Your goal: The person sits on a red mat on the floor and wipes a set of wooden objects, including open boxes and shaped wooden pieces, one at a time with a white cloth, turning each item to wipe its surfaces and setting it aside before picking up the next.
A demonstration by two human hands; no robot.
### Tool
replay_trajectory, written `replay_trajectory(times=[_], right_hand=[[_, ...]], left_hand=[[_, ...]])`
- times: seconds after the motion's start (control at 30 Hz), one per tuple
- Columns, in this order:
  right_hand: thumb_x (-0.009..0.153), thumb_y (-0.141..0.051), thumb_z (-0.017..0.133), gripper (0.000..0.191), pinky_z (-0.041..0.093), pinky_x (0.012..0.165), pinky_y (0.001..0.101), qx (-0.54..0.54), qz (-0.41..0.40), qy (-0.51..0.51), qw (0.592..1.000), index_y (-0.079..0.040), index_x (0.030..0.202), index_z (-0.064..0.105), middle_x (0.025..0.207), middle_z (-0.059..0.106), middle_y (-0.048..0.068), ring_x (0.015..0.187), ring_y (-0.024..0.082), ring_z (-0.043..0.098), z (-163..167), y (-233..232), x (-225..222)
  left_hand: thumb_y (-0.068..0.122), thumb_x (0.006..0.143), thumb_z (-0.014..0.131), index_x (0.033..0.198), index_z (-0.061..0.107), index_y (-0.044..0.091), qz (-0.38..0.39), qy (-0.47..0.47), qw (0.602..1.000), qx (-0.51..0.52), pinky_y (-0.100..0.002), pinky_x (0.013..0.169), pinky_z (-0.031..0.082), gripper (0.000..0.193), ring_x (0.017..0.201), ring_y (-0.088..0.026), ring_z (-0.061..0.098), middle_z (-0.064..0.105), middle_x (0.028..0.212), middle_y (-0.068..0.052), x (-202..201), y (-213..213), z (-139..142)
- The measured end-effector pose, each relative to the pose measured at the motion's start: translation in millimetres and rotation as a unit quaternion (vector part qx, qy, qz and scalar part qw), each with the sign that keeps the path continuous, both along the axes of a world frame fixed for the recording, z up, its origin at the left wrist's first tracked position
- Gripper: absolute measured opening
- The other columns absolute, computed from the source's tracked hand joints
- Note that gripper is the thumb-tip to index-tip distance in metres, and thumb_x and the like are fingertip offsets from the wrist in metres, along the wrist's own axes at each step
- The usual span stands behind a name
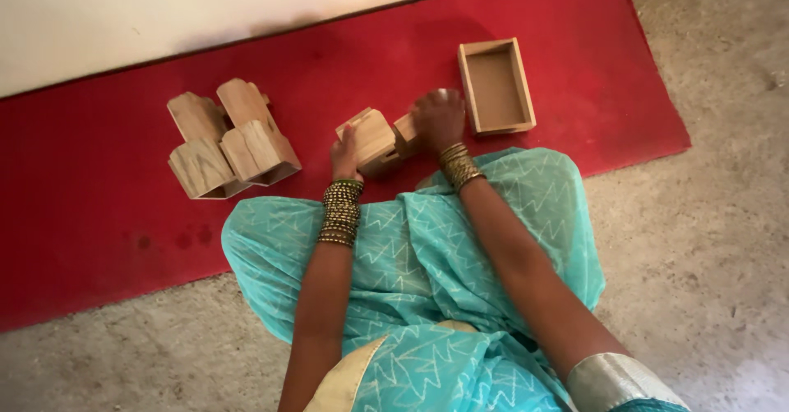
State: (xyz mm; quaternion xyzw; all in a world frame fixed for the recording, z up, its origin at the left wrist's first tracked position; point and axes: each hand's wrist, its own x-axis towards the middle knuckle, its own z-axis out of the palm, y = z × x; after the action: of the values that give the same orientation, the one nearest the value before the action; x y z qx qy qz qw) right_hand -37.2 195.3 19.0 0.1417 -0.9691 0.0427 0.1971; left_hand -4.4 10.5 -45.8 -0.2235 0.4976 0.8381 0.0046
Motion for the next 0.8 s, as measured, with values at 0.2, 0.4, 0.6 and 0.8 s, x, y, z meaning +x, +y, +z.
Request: replay_trajectory(times=[0.2, 0.4, 0.6, 0.8], right_hand=[[0.109, -0.029, 0.048, 0.034, 0.051, 0.093, 0.0484, -0.485, -0.128, -0.099, 0.859, -0.005, 0.106, 0.072, 0.104, 0.069, 0.016, 0.1, 0.036, 0.066, -2.0, 15.0, -3.2], [0.104, -0.024, 0.048, 0.038, 0.042, 0.105, 0.0503, -0.183, -0.079, 0.059, 0.978, 0.003, 0.129, 0.059, 0.124, 0.063, 0.022, 0.119, 0.04, 0.058, -5.6, 3.9, 7.1], [0.105, -0.028, 0.057, 0.041, 0.045, 0.109, 0.0485, -0.321, 0.021, 0.046, 0.946, 0.0, 0.135, 0.058, 0.133, 0.059, 0.023, 0.124, 0.041, 0.057, 0.5, 4.2, 2.3], [0.105, -0.041, 0.056, 0.057, 0.048, 0.105, 0.0466, -0.491, -0.039, -0.038, 0.869, 0.005, 0.139, 0.051, 0.133, 0.058, 0.025, 0.122, 0.039, 0.059, -1.7, 3.4, 0.0]], left_hand=[[0.049, 0.092, 0.073, 0.117, 0.065, -0.002, 0.0, 0.024, 1.0, 0.012, -0.035, 0.08, 0.059, 0.057, 0.093, -0.018, 0.07, 0.071, 0.106, -0.009, 4.2, 0.9, 0.5], [0.047, 0.092, 0.073, 0.115, 0.066, -0.004, 0.016, 0.025, 1.0, 0.009, -0.034, 0.08, 0.059, 0.056, 0.091, -0.018, 0.07, 0.072, 0.104, -0.01, 4.8, 2.0, -4.8], [0.046, 0.092, 0.074, 0.117, 0.066, -0.003, 0.009, 0.037, 0.999, 0.018, -0.036, 0.079, 0.058, 0.056, 0.091, -0.019, 0.069, 0.072, 0.104, -0.01, 6.0, 4.3, -2.8], [0.043, 0.091, 0.074, 0.124, 0.063, 0.0, -0.01, 0.026, 0.999, 0.025, -0.036, 0.082, 0.057, 0.056, 0.097, -0.018, 0.068, 0.07, 0.111, -0.009, 10.1, 4.6, 4.8]])
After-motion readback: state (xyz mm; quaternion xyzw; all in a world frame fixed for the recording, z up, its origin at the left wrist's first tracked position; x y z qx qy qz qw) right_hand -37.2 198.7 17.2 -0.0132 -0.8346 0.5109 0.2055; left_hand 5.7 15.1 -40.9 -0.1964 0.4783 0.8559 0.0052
